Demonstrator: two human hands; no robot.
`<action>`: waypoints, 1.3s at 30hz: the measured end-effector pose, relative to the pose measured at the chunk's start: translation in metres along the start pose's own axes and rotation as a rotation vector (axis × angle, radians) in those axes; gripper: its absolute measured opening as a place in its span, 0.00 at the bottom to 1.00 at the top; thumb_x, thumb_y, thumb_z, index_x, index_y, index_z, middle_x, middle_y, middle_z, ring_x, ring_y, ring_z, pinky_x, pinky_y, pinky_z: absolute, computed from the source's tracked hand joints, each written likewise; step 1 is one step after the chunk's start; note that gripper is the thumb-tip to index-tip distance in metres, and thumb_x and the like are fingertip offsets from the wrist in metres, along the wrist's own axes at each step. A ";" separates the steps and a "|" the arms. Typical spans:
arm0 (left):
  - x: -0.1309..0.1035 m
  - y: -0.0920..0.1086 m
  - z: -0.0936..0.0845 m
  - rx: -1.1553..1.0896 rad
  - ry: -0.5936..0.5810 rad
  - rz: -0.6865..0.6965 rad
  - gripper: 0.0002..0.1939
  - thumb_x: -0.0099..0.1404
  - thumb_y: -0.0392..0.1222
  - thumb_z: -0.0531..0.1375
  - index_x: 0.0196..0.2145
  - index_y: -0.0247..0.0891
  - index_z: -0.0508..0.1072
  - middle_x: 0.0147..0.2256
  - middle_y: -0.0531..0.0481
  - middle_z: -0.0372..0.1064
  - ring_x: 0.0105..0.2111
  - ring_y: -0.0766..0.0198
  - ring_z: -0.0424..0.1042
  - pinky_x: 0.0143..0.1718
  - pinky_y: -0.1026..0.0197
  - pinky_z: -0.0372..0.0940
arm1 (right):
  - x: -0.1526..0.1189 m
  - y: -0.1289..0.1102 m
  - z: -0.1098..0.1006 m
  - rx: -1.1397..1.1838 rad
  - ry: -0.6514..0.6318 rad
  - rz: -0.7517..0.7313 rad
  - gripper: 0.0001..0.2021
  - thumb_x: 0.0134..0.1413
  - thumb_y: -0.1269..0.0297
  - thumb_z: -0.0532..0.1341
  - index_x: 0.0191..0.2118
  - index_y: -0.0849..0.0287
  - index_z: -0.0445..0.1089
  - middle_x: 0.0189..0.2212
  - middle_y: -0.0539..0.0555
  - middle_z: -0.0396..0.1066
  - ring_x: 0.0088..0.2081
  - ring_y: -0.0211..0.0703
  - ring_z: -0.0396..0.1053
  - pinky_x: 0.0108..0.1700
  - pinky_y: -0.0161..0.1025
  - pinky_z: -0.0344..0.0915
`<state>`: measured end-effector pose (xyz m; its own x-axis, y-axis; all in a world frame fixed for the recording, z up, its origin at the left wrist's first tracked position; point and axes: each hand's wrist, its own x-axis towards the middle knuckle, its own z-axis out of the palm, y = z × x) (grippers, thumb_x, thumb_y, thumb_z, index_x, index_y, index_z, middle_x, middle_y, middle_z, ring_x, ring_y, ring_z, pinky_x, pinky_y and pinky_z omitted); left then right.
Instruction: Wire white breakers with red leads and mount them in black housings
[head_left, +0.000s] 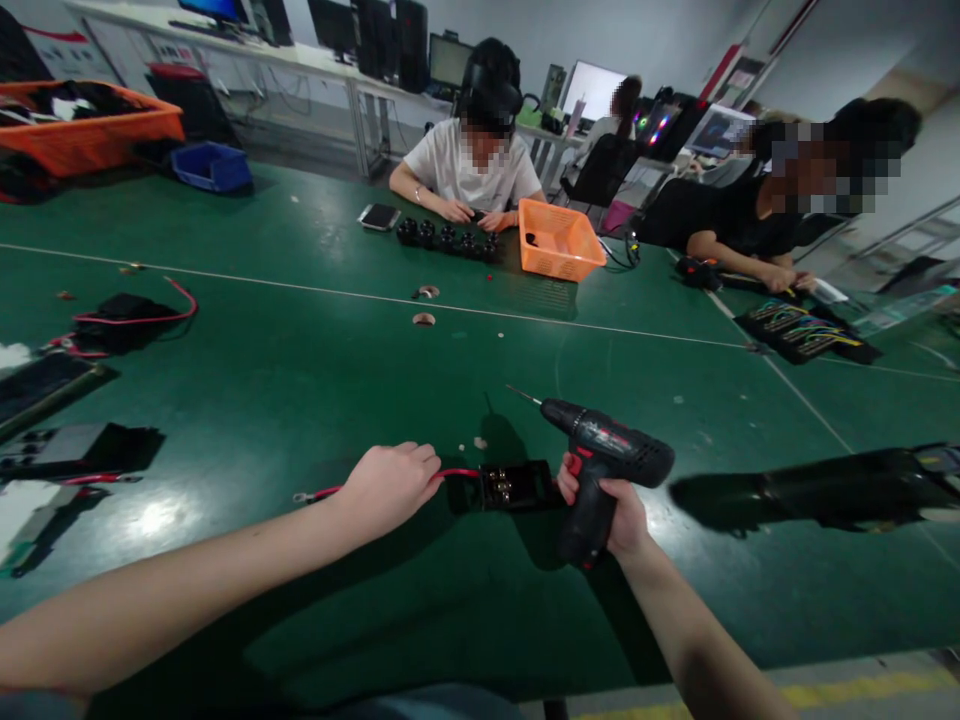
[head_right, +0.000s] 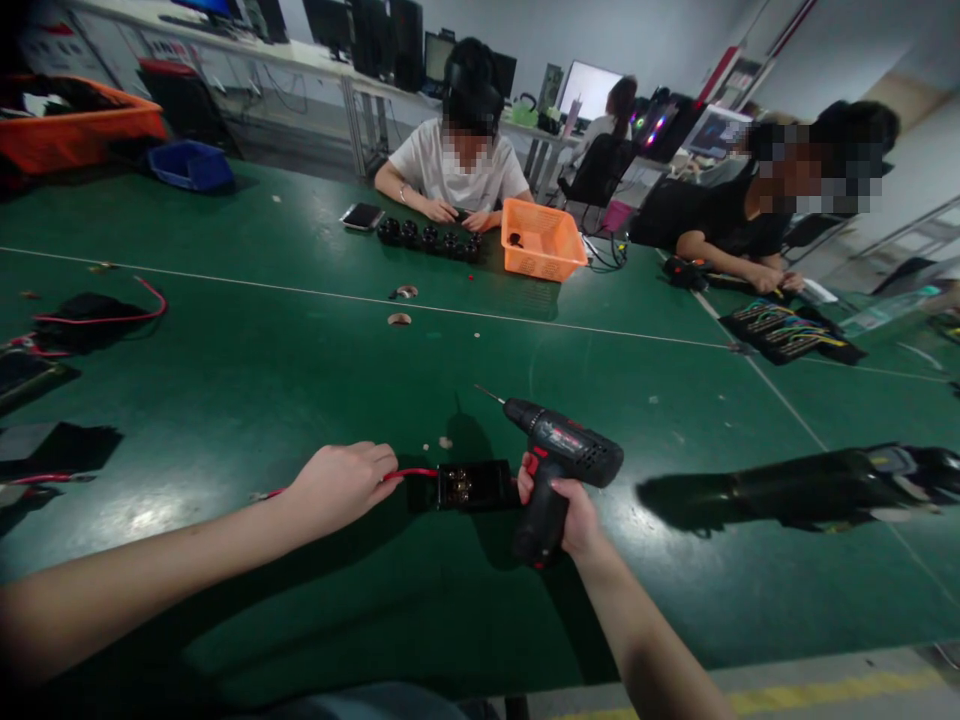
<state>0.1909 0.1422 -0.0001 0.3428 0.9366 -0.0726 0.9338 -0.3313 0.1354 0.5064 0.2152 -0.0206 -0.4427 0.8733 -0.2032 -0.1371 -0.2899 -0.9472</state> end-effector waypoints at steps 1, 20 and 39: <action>0.000 0.000 0.000 0.003 0.005 0.011 0.14 0.72 0.43 0.52 0.39 0.37 0.77 0.37 0.47 0.74 0.36 0.60 0.73 0.29 0.62 0.62 | 0.000 0.001 0.001 0.023 -0.015 0.002 0.20 0.42 0.53 0.56 0.40 0.59 0.67 0.26 0.52 0.59 0.27 0.45 0.58 0.34 0.43 0.61; 0.000 -0.001 -0.002 -0.004 0.043 0.060 0.13 0.72 0.41 0.53 0.39 0.40 0.77 0.36 0.50 0.74 0.35 0.62 0.72 0.28 0.62 0.60 | -0.003 0.013 -0.003 0.199 -0.133 0.073 0.21 0.44 0.55 0.63 0.43 0.63 0.71 0.27 0.51 0.66 0.27 0.39 0.64 0.32 0.36 0.61; 0.000 -0.001 -0.003 -0.011 0.034 0.050 0.14 0.73 0.42 0.50 0.38 0.39 0.76 0.36 0.49 0.74 0.35 0.61 0.73 0.27 0.63 0.59 | -0.007 0.009 -0.007 0.095 -0.093 -0.007 0.22 0.45 0.53 0.63 0.44 0.62 0.70 0.28 0.52 0.66 0.28 0.43 0.64 0.39 0.44 0.66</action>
<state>0.1894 0.1433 0.0031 0.3850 0.9224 -0.0324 0.9144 -0.3764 0.1492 0.5145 0.2097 -0.0298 -0.5210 0.8367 -0.1690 -0.2215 -0.3238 -0.9199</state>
